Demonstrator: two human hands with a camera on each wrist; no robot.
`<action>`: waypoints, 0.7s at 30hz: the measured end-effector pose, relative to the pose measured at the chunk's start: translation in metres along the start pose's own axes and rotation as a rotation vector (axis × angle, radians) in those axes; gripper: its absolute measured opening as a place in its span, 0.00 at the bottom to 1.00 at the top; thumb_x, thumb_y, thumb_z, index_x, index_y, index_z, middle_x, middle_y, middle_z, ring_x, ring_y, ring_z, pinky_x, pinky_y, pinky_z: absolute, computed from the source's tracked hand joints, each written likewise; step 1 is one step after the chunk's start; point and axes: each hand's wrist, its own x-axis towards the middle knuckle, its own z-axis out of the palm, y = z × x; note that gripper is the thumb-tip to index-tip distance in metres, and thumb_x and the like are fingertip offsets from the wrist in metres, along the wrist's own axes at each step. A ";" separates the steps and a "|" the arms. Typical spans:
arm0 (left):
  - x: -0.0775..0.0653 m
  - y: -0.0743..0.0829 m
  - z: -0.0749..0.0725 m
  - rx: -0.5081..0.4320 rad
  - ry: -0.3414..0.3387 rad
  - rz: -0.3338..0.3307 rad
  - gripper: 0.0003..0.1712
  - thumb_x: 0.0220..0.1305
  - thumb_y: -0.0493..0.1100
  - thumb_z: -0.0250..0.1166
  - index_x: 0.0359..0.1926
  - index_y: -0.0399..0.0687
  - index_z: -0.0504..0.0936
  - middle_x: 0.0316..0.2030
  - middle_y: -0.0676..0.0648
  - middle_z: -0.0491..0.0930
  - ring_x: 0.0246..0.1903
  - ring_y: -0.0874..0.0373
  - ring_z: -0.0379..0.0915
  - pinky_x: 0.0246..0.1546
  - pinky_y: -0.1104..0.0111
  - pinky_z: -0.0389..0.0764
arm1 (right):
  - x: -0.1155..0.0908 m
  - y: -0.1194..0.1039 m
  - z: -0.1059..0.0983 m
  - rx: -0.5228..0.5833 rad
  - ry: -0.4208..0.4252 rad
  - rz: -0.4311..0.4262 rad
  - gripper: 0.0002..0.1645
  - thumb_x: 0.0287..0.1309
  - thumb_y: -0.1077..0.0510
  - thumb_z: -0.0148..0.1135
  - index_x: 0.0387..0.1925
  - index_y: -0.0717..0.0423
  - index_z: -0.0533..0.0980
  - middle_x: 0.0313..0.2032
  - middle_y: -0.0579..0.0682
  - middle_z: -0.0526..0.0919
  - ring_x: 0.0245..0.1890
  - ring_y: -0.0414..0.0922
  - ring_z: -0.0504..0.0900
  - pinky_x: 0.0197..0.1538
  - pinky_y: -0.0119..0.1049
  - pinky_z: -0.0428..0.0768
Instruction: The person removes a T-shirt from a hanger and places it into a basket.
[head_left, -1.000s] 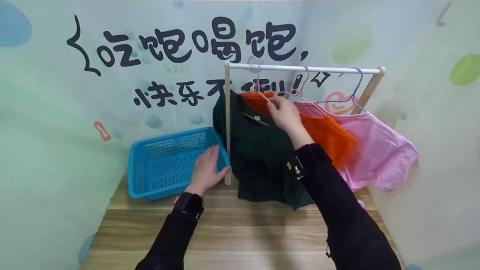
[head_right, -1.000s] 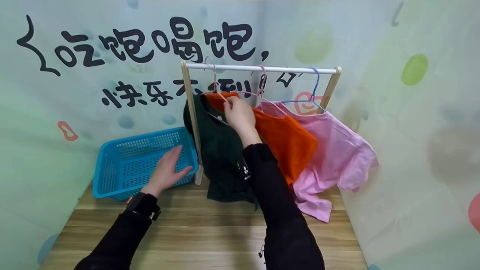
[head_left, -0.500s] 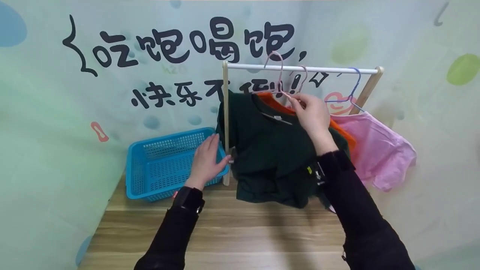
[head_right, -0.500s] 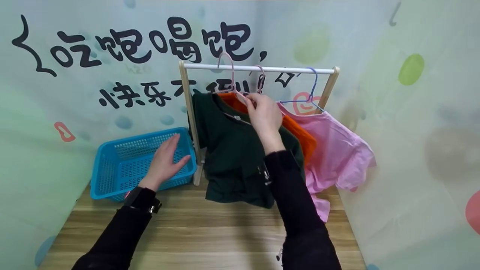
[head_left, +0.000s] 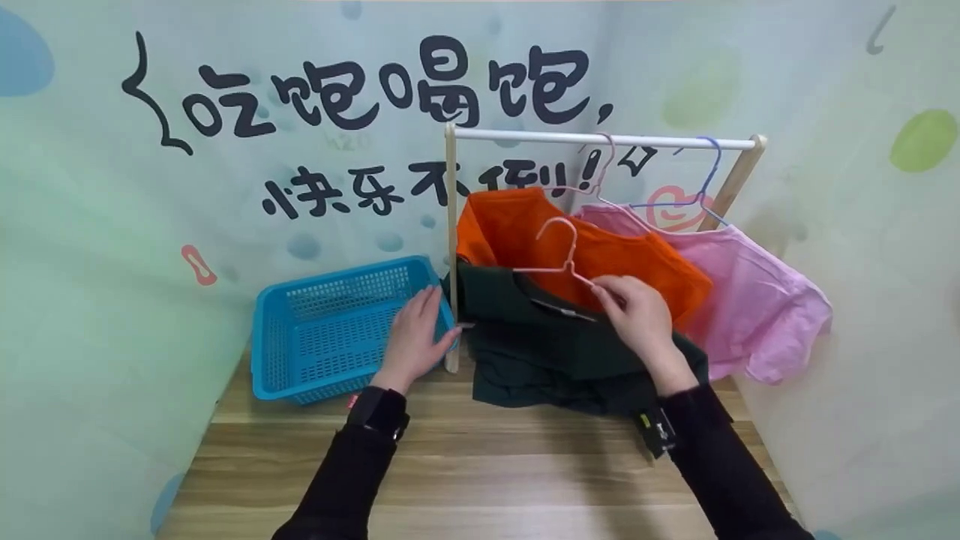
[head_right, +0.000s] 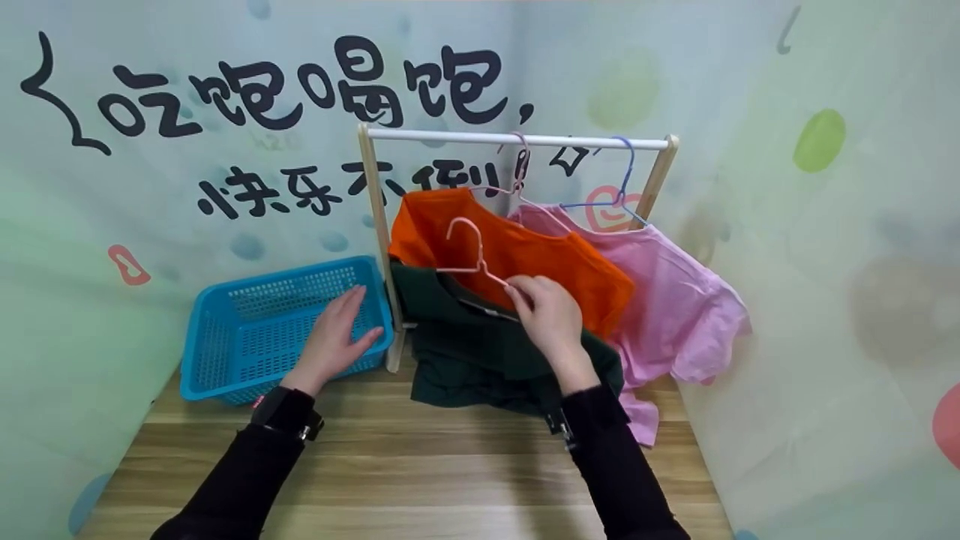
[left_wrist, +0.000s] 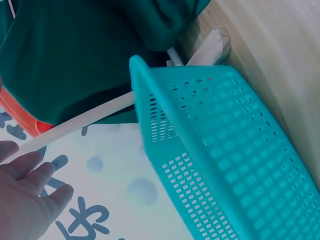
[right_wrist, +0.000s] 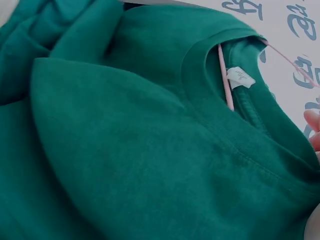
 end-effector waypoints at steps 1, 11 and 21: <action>0.000 0.000 0.001 0.000 -0.002 0.002 0.41 0.70 0.53 0.62 0.73 0.35 0.60 0.70 0.33 0.61 0.69 0.39 0.57 0.68 0.46 0.58 | -0.004 0.002 0.000 0.003 0.010 -0.031 0.10 0.62 0.56 0.68 0.43 0.53 0.86 0.34 0.50 0.85 0.33 0.47 0.79 0.43 0.43 0.78; 0.007 0.016 0.004 -0.006 0.009 0.066 0.37 0.71 0.51 0.62 0.73 0.40 0.63 0.71 0.39 0.61 0.70 0.44 0.55 0.68 0.48 0.58 | -0.024 0.011 -0.005 0.034 0.117 -0.351 0.15 0.47 0.67 0.75 0.39 0.54 0.86 0.29 0.47 0.84 0.28 0.45 0.78 0.37 0.36 0.77; 0.014 0.028 0.005 -0.071 0.124 0.160 0.23 0.70 0.46 0.64 0.61 0.41 0.77 0.60 0.42 0.76 0.63 0.47 0.68 0.66 0.53 0.64 | -0.019 0.014 -0.015 0.173 0.181 -0.472 0.11 0.61 0.52 0.68 0.35 0.57 0.86 0.27 0.48 0.84 0.25 0.47 0.78 0.38 0.33 0.75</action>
